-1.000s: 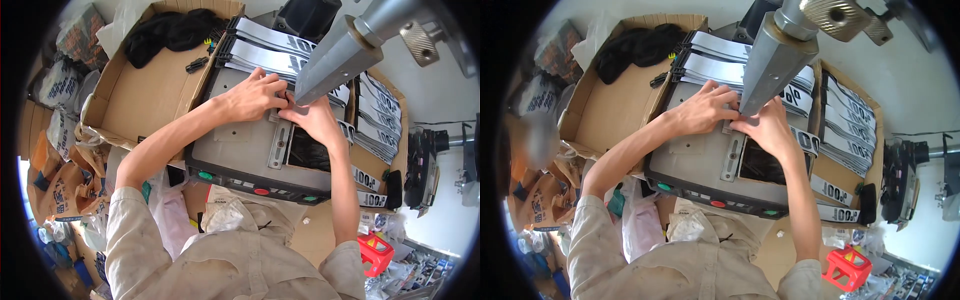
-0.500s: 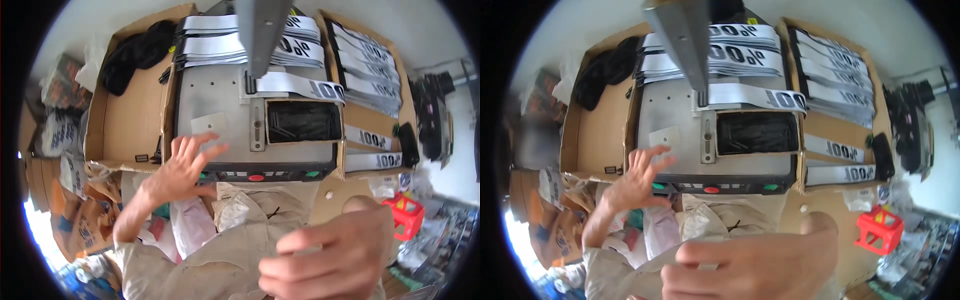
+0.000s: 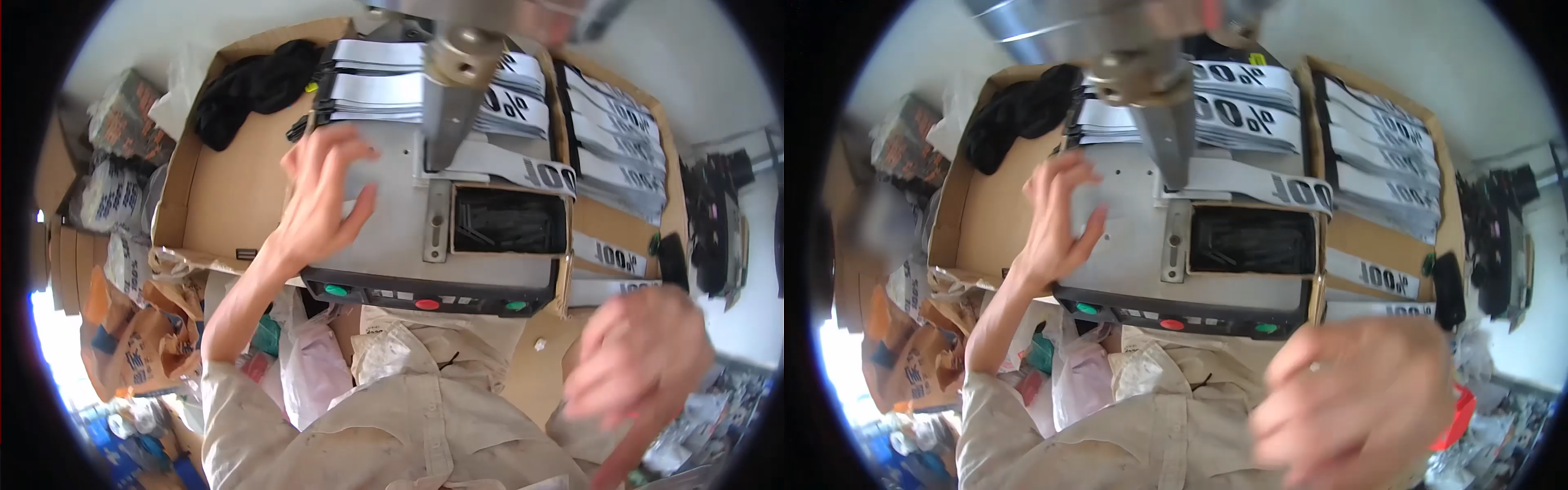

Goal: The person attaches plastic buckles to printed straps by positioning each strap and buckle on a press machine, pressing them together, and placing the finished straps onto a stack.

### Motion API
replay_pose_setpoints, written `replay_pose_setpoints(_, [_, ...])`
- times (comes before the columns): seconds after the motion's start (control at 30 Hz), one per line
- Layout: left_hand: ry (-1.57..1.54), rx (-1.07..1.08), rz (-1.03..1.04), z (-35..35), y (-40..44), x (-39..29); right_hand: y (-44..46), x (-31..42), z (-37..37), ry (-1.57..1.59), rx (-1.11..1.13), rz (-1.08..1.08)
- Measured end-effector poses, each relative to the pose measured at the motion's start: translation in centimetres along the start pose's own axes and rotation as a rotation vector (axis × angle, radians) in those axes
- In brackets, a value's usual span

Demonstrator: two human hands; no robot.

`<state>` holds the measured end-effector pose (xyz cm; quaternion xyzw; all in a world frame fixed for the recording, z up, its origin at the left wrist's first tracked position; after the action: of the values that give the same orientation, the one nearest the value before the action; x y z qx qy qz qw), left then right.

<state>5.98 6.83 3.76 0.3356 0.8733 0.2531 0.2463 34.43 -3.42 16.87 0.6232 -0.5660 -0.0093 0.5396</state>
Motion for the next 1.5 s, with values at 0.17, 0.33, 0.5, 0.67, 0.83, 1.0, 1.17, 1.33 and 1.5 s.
replay_pose_setpoints(0.17, [0.045, -0.269, -0.039, 6.4, 6.2, 3.2, -8.5, -12.6, -9.2, -0.35, -0.564, 0.785])
replay_pose_setpoints(0.33, [0.018, -0.172, 0.002, 10.1, 5.0, 3.5, -10.9, -16.9, -8.6, -0.527, -0.482, 1.09])
replay_pose_setpoints(0.5, [-0.113, 0.082, -0.038, 11.5, 4.6, 3.7, -11.1, -19.0, -6.8, -0.591, -0.232, 1.08])
replay_pose_setpoints(0.67, [-0.2, 0.095, -0.09, 11.9, 3.9, 4.3, -10.6, -20.3, -5.2, -0.766, -0.17, 0.983])
replay_pose_setpoints(0.83, [-0.061, 0.055, 0.016, 10.6, 4.5, 3.3, -10.0, -20.2, -5.3, -0.788, -0.112, 1.099])
replay_pose_setpoints(1.0, [-0.084, 0.016, 0.007, 10.0, 4.8, 2.8, -9.6, -19.1, -5.9, -0.756, -0.193, 1.021])
replay_pose_setpoints(1.17, [-0.11, 0.117, -0.054, 9.3, 4.8, 2.0, -9.1, -18.4, -5.9, -0.723, -0.247, 0.96])
replay_pose_setpoints(1.33, [-0.151, 0.139, -0.024, 9.5, 4.7, 1.5, -9.6, -19.1, -5.0, -0.618, -0.261, 1.004])
replay_pose_setpoints(1.5, [-0.219, 0.082, -0.087, 9.2, 5.0, 2.0, -10.0, -19.1, -5.0, -0.614, -0.293, 1.043])
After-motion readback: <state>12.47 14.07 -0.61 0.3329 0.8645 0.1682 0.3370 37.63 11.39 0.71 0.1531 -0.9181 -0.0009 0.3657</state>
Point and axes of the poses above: each hand's wrist, its own y-axis towards the middle knuckle, its own z-axis out of the palm, x = y × z, the point moved 5 cm from there along y, towards the middle knuckle, and after that the axes turned 6 degrees about -x, right-handed, at the moved point
